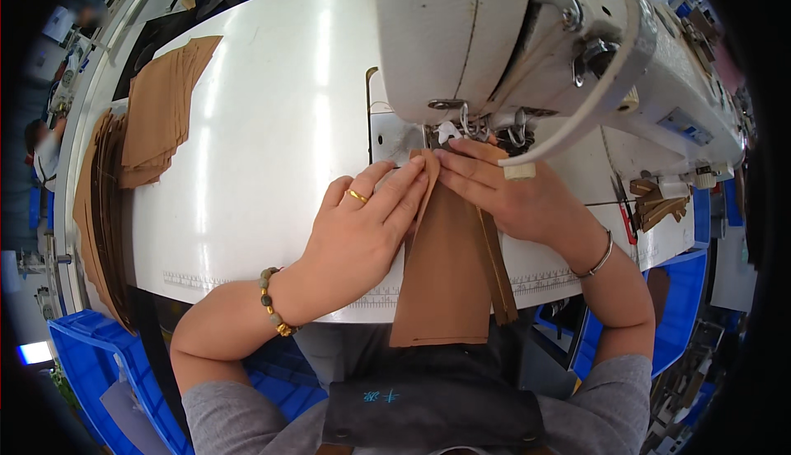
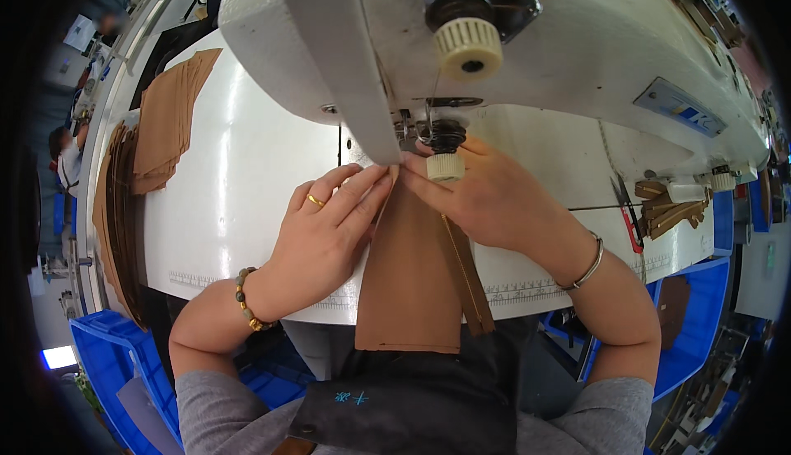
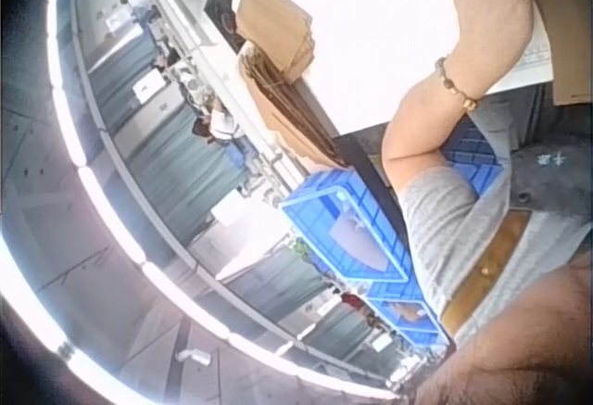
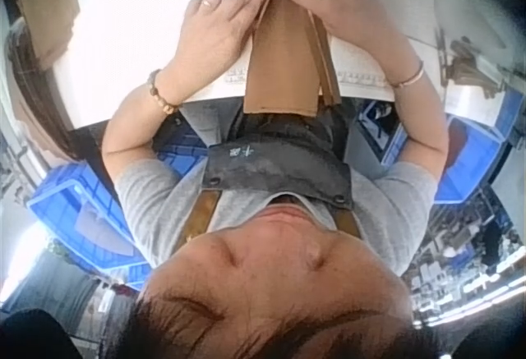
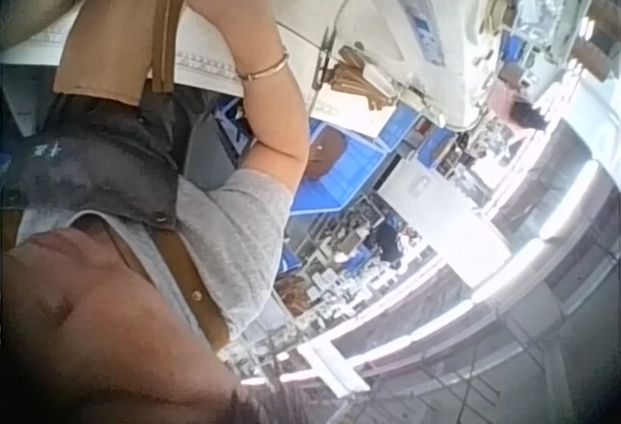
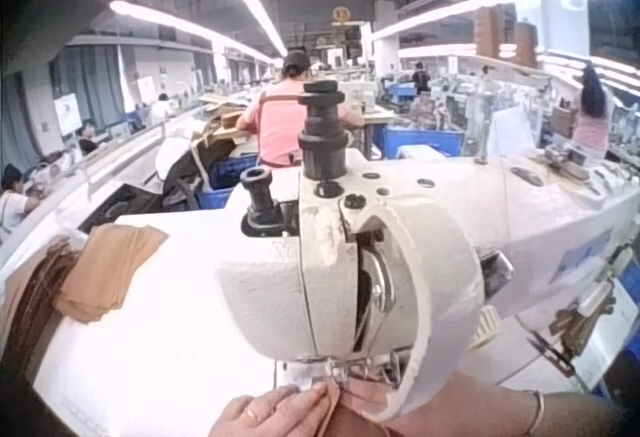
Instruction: Sewing a zipper and additional leather components onto a main leather piece using an industrial sewing machine.
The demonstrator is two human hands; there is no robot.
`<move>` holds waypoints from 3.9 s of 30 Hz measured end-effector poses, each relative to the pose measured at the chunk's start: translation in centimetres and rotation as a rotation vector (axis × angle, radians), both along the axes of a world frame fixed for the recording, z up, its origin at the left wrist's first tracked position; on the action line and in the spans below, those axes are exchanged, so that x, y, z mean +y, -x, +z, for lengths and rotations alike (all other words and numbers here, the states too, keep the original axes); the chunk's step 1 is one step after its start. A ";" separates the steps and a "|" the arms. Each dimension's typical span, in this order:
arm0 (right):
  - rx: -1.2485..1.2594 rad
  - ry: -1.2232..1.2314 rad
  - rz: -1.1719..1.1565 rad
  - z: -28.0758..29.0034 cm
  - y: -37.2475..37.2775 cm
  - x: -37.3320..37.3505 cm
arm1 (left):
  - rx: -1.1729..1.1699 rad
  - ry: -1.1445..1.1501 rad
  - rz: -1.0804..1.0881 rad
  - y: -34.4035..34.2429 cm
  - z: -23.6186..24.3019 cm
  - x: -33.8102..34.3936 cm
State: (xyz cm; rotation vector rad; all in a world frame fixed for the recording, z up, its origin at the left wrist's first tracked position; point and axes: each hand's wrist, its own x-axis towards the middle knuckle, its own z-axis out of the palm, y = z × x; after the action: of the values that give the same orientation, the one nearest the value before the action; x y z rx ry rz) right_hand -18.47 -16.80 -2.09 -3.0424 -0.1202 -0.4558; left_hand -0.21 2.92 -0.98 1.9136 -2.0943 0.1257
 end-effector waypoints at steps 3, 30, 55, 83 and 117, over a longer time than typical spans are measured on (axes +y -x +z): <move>-0.015 0.073 0.017 0.5 -0.1 0.2 | -0.027 -0.007 -0.005 0.1 -0.3 -0.2; -0.141 0.063 -0.074 -0.5 -0.9 0.2 | -0.077 -0.005 0.078 -0.3 0.3 -2.8; -0.335 0.069 0.288 -2.6 4.7 7.9 | -0.194 0.125 -0.230 8.6 1.3 7.9; -0.300 0.304 -0.097 -3.0 7.7 15.5 | -0.034 -0.035 -0.021 2.2 0.5 -0.2; -0.285 -0.237 0.232 3.9 0.5 3.1 | -0.073 -0.120 0.001 0.6 1.0 -1.0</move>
State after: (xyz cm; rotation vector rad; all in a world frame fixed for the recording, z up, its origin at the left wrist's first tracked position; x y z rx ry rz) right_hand -19.02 -13.67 1.79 -2.6737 -0.3972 -0.8156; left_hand -0.86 1.88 -0.01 2.0064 -2.1945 0.0733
